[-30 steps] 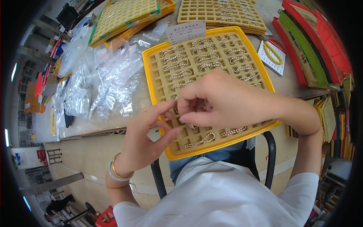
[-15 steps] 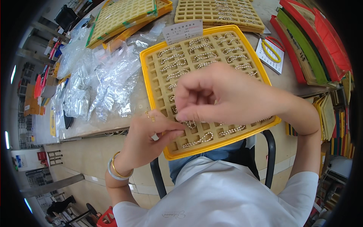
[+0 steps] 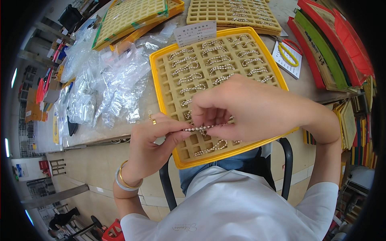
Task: The person arranges small silver jewelry pieces into the compartments of a yellow plastic tray. They then handle clear plastic bags, separating and organizing them on the table. Finally, the person picks up a green tray containing jewelry and walks to another area to place items into a display stand.
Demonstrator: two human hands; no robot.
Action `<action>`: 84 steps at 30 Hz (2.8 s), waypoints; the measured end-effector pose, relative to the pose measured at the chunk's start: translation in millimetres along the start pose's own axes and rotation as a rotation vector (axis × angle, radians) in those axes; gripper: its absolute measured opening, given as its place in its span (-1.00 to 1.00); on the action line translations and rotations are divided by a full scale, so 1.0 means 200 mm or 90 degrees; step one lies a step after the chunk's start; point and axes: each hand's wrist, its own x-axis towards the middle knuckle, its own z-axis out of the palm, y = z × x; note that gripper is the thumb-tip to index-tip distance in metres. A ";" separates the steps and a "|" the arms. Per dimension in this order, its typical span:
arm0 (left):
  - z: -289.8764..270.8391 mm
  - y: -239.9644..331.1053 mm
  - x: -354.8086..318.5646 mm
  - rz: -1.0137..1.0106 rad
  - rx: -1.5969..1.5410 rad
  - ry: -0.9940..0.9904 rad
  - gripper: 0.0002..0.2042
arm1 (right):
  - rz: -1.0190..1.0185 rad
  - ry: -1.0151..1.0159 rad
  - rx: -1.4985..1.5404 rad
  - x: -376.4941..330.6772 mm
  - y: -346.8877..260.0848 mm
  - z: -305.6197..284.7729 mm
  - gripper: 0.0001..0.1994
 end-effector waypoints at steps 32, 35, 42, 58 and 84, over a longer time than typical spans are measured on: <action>0.08 0.05 -0.08 0.140 0.296 -0.069 -0.77 | -0.023 -0.022 -0.414 0.03 0.10 0.09 -0.84; 0.09 0.06 -0.09 0.108 0.301 -0.057 -0.81 | -0.002 -0.051 -0.417 0.13 0.14 0.14 -0.83; 0.04 0.04 -0.08 0.101 0.228 -0.016 -0.82 | 0.024 -0.037 -0.341 0.16 0.11 0.12 -0.85; 0.02 -0.04 0.04 -0.111 -0.158 -0.011 -0.84 | -0.149 0.155 0.118 0.13 0.01 0.03 -0.87; 0.03 0.02 -0.06 0.135 0.307 -0.035 -0.81 | -0.157 0.009 -0.336 -0.08 0.25 0.08 -0.90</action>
